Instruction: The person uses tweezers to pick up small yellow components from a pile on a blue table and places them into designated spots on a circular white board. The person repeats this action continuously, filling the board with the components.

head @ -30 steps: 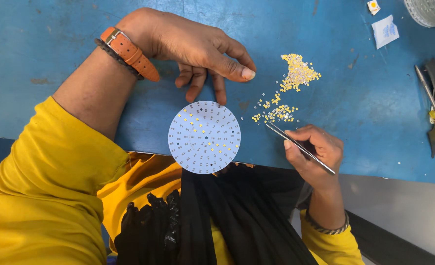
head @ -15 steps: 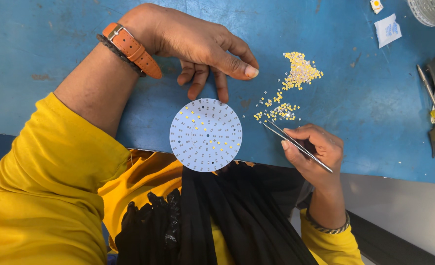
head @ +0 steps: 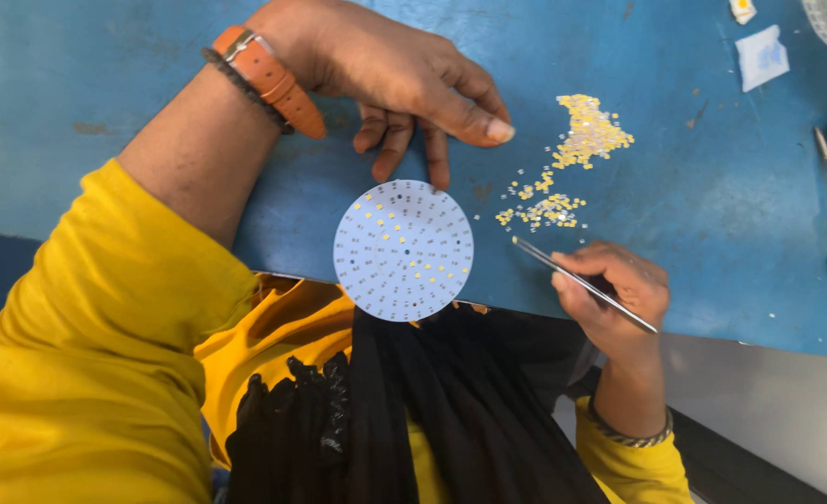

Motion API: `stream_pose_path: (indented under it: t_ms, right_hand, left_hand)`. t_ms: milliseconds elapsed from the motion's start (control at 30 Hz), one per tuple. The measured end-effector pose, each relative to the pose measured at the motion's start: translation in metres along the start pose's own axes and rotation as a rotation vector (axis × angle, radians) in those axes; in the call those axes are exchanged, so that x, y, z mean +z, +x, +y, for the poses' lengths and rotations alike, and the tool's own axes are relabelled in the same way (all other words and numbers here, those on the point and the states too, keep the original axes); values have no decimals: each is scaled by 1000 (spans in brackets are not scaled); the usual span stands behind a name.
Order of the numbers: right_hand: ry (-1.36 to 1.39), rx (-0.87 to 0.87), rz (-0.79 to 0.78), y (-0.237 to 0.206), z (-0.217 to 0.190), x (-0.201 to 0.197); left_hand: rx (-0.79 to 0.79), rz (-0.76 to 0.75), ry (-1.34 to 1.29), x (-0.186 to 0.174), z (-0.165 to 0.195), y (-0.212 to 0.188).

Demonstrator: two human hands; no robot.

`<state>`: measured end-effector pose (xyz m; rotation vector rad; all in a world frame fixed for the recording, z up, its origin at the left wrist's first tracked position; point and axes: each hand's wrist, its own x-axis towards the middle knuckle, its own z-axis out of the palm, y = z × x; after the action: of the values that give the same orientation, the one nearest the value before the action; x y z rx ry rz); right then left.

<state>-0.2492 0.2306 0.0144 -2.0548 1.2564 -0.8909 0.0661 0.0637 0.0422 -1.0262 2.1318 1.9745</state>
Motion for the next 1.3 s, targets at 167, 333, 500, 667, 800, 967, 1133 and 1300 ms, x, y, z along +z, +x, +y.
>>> stream_pose_path:
  t_ms: [167, 333, 500, 667, 800, 967, 1133, 1300]
  right_hand:
    - [135, -79, -238, 12, -7, 10]
    - [150, -85, -348, 35, -5, 8]
    - [167, -62, -371, 39, -4, 8]
    - [169, -59, -370, 37, -5, 9]
    - [119, -56, -270, 30, -3, 3]
    - [-42, 232, 222, 15, 0, 4]
    - [-311, 130, 263, 5, -10, 15]
    - [-167, -36, 43, -1, -25, 18]
  left_hand:
    - [19, -6, -4, -2, 1, 0]
    - [-7, 21, 1, -1, 5, -4]
    - [7, 30, -5, 1, 4, -4]
    - [9, 26, -10, 0, 2, -2]
    - [0, -8, -11, -2, 5, -3]
    - [-12, -36, -23, -2, 7, -4]
    - [-4, -26, -16, -1, 3, -2]
    - [-10, 7, -2, 0, -1, -1]
